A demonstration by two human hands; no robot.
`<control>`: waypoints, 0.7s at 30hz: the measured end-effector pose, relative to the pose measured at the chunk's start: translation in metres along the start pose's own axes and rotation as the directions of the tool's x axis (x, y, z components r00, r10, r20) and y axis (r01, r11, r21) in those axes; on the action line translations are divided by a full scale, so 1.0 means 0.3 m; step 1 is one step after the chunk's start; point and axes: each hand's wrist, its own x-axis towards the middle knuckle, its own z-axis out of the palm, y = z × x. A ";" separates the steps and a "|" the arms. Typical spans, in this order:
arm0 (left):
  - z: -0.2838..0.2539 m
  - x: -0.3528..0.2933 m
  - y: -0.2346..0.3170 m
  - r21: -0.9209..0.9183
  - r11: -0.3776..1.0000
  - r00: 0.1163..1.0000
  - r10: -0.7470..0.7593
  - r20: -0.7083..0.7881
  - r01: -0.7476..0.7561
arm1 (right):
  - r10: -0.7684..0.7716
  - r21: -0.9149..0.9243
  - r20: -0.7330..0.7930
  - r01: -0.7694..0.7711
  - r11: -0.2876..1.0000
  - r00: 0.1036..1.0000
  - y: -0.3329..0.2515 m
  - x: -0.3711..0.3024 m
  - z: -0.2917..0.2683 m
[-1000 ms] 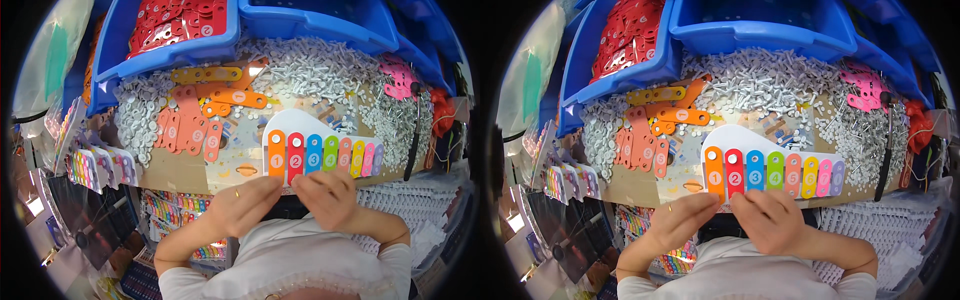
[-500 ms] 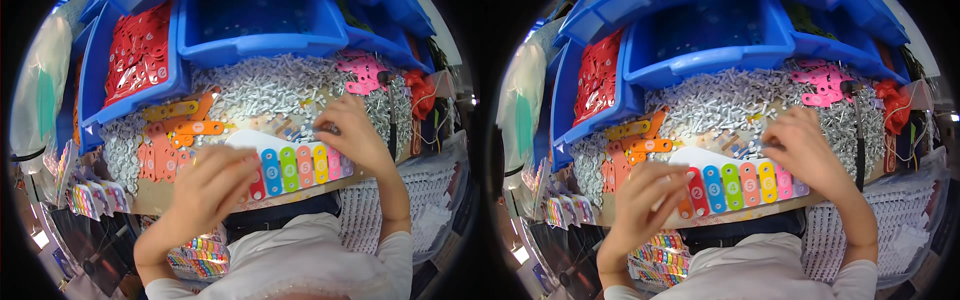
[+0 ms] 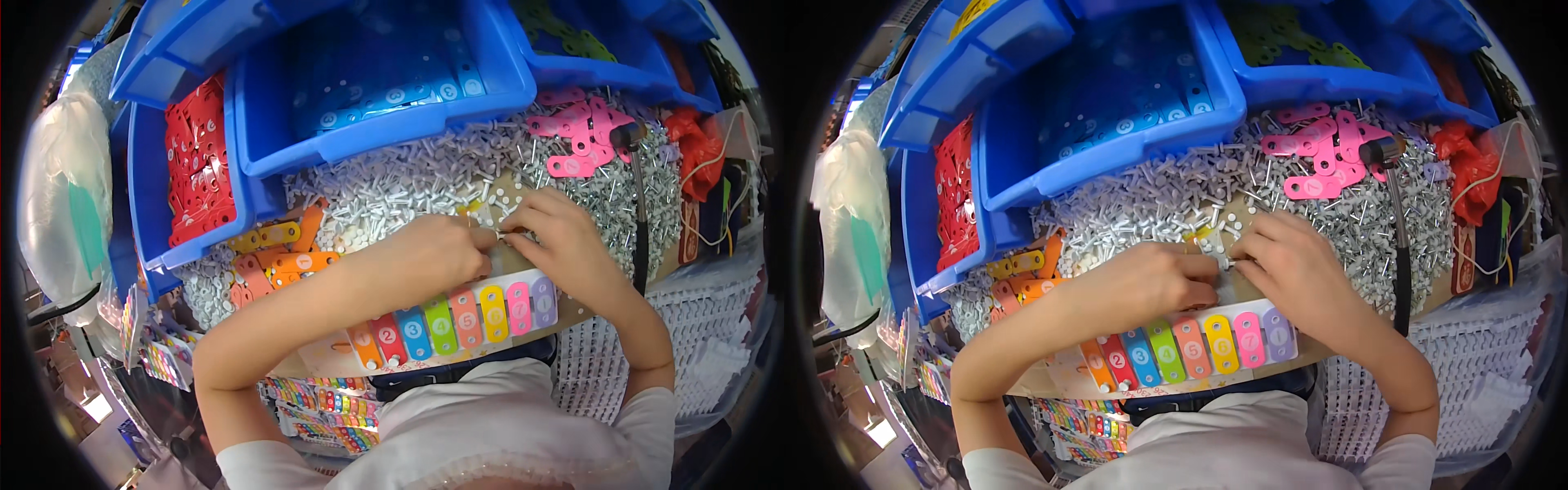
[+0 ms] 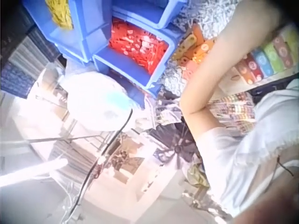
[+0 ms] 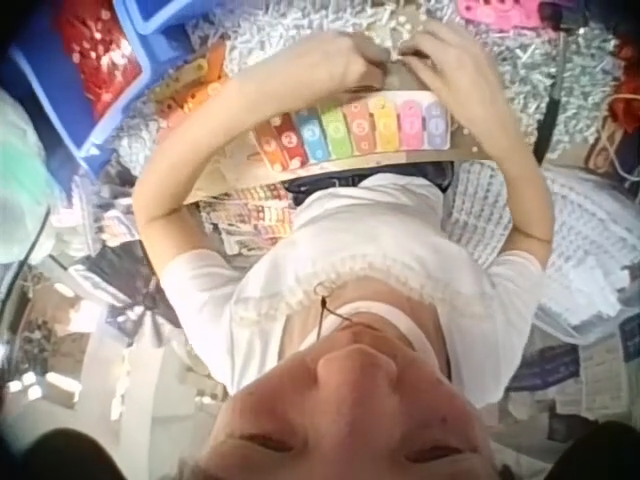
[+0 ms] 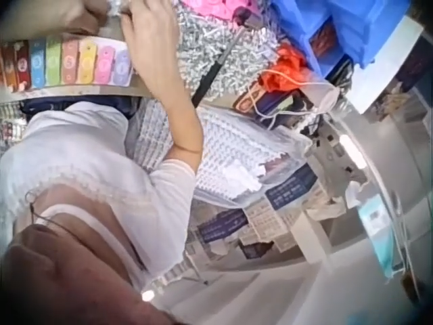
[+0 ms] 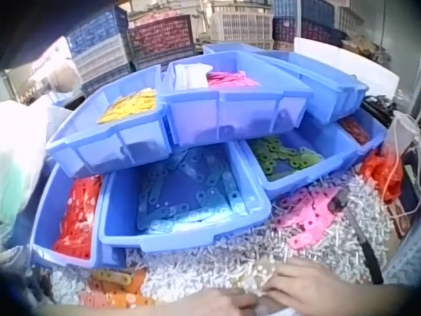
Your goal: Assembling plastic toy xylophones and testing the keys with a mallet in a factory setting.
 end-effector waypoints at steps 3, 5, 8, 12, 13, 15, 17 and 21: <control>-0.001 -0.018 -0.006 -0.036 0.996 0.981 0.071 -0.181 -0.079 | -0.106 0.013 -0.043 0.107 0.994 0.993 -0.010 0.007 -0.006; -0.017 -0.049 0.015 -0.048 0.994 0.890 -0.114 -0.442 0.103 | -0.234 -0.083 0.001 0.234 0.969 0.972 -0.002 0.020 0.008; -0.035 -0.111 0.039 -0.138 0.963 0.719 -0.264 -0.643 0.230 | -0.262 -0.179 -0.154 0.234 0.956 0.953 -0.019 0.016 0.004; 0.014 -0.207 0.041 -0.020 0.905 0.636 -0.314 -0.705 0.425 | 0.141 0.168 -0.253 -0.100 0.981 0.957 -0.065 -0.001 -0.012; 0.021 -0.228 0.058 -0.045 0.902 0.637 -0.338 -0.693 0.429 | 0.148 0.161 -0.258 -0.108 0.981 0.955 -0.090 0.007 -0.013; 0.031 -0.259 0.063 -0.057 0.889 0.609 -0.357 -0.708 0.455 | 0.075 0.160 -0.241 -0.036 0.986 0.968 -0.126 -0.010 0.006; 0.035 -0.279 0.051 -0.005 0.886 0.582 -0.309 -0.752 0.464 | 0.049 0.275 -0.192 0.006 0.961 0.980 -0.176 -0.042 0.055; 0.055 -0.329 0.200 -0.221 0.920 0.576 -0.378 -0.725 0.325 | -0.042 0.396 -0.224 0.130 0.909 0.974 -0.233 -0.058 0.118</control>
